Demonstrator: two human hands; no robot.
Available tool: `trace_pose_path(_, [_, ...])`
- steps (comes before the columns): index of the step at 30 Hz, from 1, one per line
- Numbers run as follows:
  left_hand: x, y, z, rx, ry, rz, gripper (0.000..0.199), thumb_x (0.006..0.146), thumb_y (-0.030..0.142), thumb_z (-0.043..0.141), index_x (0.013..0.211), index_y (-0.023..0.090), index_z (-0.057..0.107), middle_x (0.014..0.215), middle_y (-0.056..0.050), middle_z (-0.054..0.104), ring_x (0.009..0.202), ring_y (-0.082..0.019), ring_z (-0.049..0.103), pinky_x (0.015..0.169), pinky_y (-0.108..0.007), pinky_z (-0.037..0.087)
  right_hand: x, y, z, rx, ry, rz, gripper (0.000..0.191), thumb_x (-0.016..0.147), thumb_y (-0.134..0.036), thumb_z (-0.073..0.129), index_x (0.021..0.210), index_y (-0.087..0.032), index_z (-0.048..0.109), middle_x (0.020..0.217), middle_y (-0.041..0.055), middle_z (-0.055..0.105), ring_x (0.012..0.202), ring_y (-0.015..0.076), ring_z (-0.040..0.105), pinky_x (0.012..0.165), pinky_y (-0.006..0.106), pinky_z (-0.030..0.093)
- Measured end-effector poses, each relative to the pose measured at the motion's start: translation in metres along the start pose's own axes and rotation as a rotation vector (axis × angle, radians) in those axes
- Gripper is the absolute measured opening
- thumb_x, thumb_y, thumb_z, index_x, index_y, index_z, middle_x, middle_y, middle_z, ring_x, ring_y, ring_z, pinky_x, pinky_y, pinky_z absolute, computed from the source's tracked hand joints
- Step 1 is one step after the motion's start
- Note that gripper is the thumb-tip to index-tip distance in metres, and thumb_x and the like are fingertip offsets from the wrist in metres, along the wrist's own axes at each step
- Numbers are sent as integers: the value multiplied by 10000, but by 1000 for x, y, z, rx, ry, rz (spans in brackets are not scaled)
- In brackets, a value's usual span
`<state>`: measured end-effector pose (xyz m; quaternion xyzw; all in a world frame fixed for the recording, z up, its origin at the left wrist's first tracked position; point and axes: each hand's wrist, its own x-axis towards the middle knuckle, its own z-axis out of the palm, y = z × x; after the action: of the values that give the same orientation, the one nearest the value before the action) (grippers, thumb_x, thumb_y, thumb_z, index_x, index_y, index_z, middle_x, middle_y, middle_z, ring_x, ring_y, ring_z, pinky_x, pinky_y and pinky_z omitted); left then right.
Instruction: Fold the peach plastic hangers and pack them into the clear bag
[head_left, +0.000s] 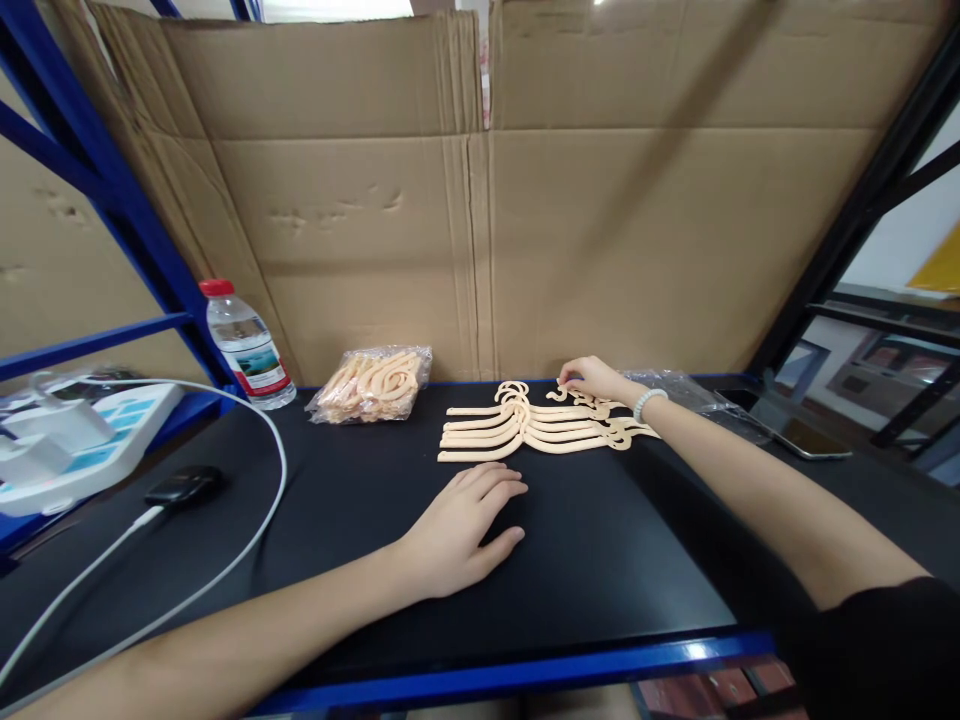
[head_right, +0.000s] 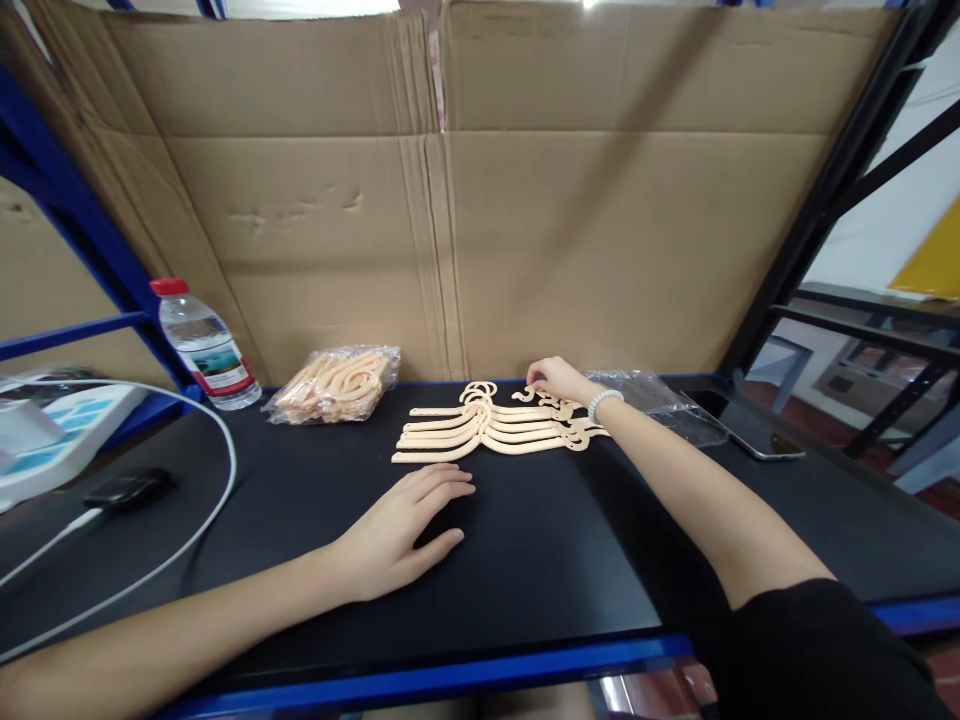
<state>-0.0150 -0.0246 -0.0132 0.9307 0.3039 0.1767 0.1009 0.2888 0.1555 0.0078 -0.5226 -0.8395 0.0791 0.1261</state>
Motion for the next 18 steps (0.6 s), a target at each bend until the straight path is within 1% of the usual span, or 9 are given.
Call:
trace_pose_path(3, [0,0,0,-30,11,8,364,895,274,543,1249,194,536,1311,-111,573,1253,-254,486,1073,-440,401,-2,3,-2,33,66,-17,204,940,-316,582,1042,-146,627,1033,56,650,881,175,639,783,370,544])
trace_pose_path(6, [0,0,-2,-90,48,11,345,886,255,551,1226,195,550,1266,-107,595,1217,-249,509,1056,-428,411,-4,2,-5,74,168,-39,143,928,-275,593,927,-140,638,904,29,654,797,155,628,759,350,528])
trace_pose_path(8, [2,0,-4,-164,102,-12,320,888,251,546,1202,192,564,1223,-104,615,1171,-243,539,1028,-414,429,-8,-3,-9,103,267,-56,100,903,-201,595,832,-148,641,812,25,639,762,159,603,754,343,504])
trace_pose_path(10, [4,-2,-6,-276,174,-84,278,897,268,538,1157,186,592,1170,-101,641,1107,-238,577,985,-403,450,-18,-13,-13,134,372,-89,110,865,-142,601,766,-164,643,800,39,616,799,181,578,768,347,478])
trace_pose_path(12, [7,-3,-8,-466,237,-192,246,906,303,536,1095,172,623,1106,-102,670,1026,-231,614,930,-390,474,-32,-31,-15,169,455,-141,106,841,-129,617,752,-177,650,857,49,580,852,194,557,769,342,464])
trace_pose_path(14, [11,-4,-9,-751,254,-300,271,910,349,546,1078,156,636,1071,-110,687,932,-211,640,855,-359,499,-51,-56,-15,209,501,-203,105,854,-132,608,781,-189,658,879,37,532,823,174,544,744,319,461])
trace_pose_path(16, [14,-2,-10,-1082,211,-387,326,901,390,578,1115,150,632,1103,-126,687,852,-182,654,778,-318,512,-70,-83,-11,246,503,-286,109,864,-136,611,801,-205,665,846,14,504,800,157,533,738,301,455])
trace_pose_path(18, [16,3,-10,-1351,127,-460,365,875,399,635,1143,151,636,1140,-138,682,772,-144,657,716,-276,510,-86,-110,-4,329,461,-459,142,885,-105,579,834,-208,662,854,13,475,793,150,516,724,293,452])
